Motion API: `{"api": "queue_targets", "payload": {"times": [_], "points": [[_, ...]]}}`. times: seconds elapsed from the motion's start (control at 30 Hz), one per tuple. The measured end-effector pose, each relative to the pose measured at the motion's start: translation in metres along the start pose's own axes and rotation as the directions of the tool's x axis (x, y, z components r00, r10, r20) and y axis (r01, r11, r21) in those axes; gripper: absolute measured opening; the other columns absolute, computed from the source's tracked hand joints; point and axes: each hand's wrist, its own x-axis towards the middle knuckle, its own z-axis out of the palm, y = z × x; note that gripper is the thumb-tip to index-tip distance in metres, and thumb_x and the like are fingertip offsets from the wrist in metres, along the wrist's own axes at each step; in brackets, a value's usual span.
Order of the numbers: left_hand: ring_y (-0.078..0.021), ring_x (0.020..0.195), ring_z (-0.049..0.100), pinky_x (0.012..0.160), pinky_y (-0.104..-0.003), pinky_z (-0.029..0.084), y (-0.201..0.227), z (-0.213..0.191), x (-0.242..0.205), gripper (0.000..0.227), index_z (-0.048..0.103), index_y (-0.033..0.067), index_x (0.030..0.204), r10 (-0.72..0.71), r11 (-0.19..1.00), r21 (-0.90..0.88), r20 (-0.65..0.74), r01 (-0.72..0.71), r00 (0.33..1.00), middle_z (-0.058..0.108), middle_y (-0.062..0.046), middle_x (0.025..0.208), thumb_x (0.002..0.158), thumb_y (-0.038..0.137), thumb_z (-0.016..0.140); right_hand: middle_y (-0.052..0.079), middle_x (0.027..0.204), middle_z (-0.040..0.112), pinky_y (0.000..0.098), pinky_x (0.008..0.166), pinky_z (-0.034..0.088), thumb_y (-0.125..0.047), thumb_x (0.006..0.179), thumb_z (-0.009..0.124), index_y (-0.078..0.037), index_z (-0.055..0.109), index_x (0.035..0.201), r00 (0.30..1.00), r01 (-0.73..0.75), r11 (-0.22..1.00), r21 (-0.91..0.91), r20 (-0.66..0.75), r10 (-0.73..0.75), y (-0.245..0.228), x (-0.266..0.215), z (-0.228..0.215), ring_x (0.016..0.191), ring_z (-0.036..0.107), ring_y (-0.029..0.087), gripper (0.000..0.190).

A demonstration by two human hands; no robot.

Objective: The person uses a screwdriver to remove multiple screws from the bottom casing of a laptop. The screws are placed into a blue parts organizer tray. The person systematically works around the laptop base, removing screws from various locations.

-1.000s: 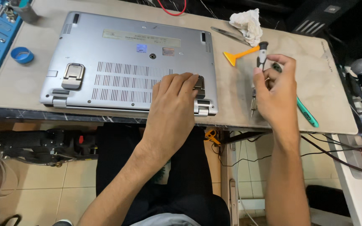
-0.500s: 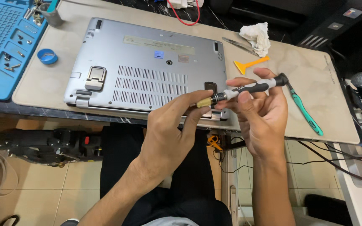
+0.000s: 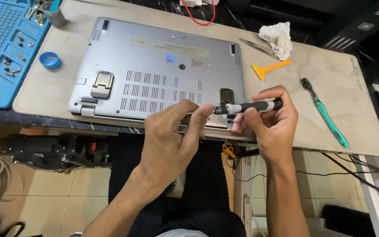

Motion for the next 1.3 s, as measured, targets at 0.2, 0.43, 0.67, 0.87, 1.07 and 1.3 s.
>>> {"api": "queue_targets", "payload": {"times": [0.2,0.43,0.67,0.87,1.07,1.3], "points": [[-0.0113,0.052,0.023,0.047,-0.033,0.018,-0.013,-0.011,-0.002,0.06,0.039,0.0118,0.068,-0.021,0.997,0.072,0.0,0.021,1.0,0.028,0.004,0.058,0.119,0.024,0.068,0.026,0.079,0.078,0.0346,0.062,0.071,-0.032,0.102,0.082,-0.006,0.053,0.121,1.0,-0.022,0.999,-0.035,0.013,0.022,-0.002,0.001,0.011,0.064,0.082,0.031,0.043],[-0.0145,0.056,0.023,0.049,-0.037,0.023,-0.021,-0.047,0.005,0.051,0.045,0.0105,0.078,-0.103,0.984,0.15,0.018,0.099,0.995,0.034,0.002,0.06,0.12,0.028,0.068,0.018,0.07,0.072,0.0475,0.096,0.078,-0.04,0.11,0.072,-0.009,0.05,0.125,0.993,0.076,0.997,-0.003,0.096,-0.075,-0.018,0.011,0.051,0.063,0.078,0.025,0.04],[-0.0229,0.077,0.073,0.067,-0.036,0.057,-0.028,-0.09,0.008,0.013,0.072,0.0021,0.121,0.0,0.985,0.172,-0.035,0.006,0.999,0.079,-0.009,0.106,0.117,0.013,0.068,0.015,0.077,0.072,0.0338,0.074,0.065,-0.04,0.111,0.069,-0.012,0.052,0.131,0.999,-0.038,0.996,-0.076,0.004,0.038,-0.036,0.03,0.112,0.058,0.074,0.023,0.038],[-0.022,0.08,0.076,0.068,-0.034,0.058,-0.054,-0.136,0.004,0.008,0.073,0.0048,0.123,-0.046,0.979,0.196,-0.092,0.064,0.995,0.079,-0.008,0.11,0.115,0.005,0.072,0.0,0.059,0.042,0.0293,0.047,0.029,-0.037,0.11,0.073,-0.016,0.053,0.124,0.983,-0.168,0.983,-0.074,0.065,0.173,-0.029,0.048,0.164,0.047,0.036,0.013,0.032],[-0.0239,0.091,0.074,0.08,-0.036,0.059,-0.084,-0.181,0.01,0.008,0.078,0.0054,0.12,-0.063,0.966,0.239,-0.136,0.095,0.989,0.08,-0.008,0.111,0.112,0.007,0.077,0.016,0.091,0.079,0.029,0.054,0.057,-0.022,0.108,0.077,-0.012,0.052,0.122,0.973,-0.177,0.979,-0.098,0.132,0.189,-0.036,0.057,0.214,0.055,0.071,0.021,0.029],[-0.0351,0.101,0.068,0.082,-0.047,0.056,-0.134,-0.269,0.015,0.023,0.085,-0.0036,0.14,-0.096,0.749,0.614,-0.273,0.25,0.957,0.085,-0.018,0.12,0.121,0.011,0.085,0.025,0.112,0.082,0.0304,0.058,0.061,-0.016,0.113,0.073,-0.008,0.047,0.121,0.995,0.05,0.998,-0.047,0.089,-0.045,-0.035,0.064,0.256,0.063,0.078,0.028,0.029]]}}
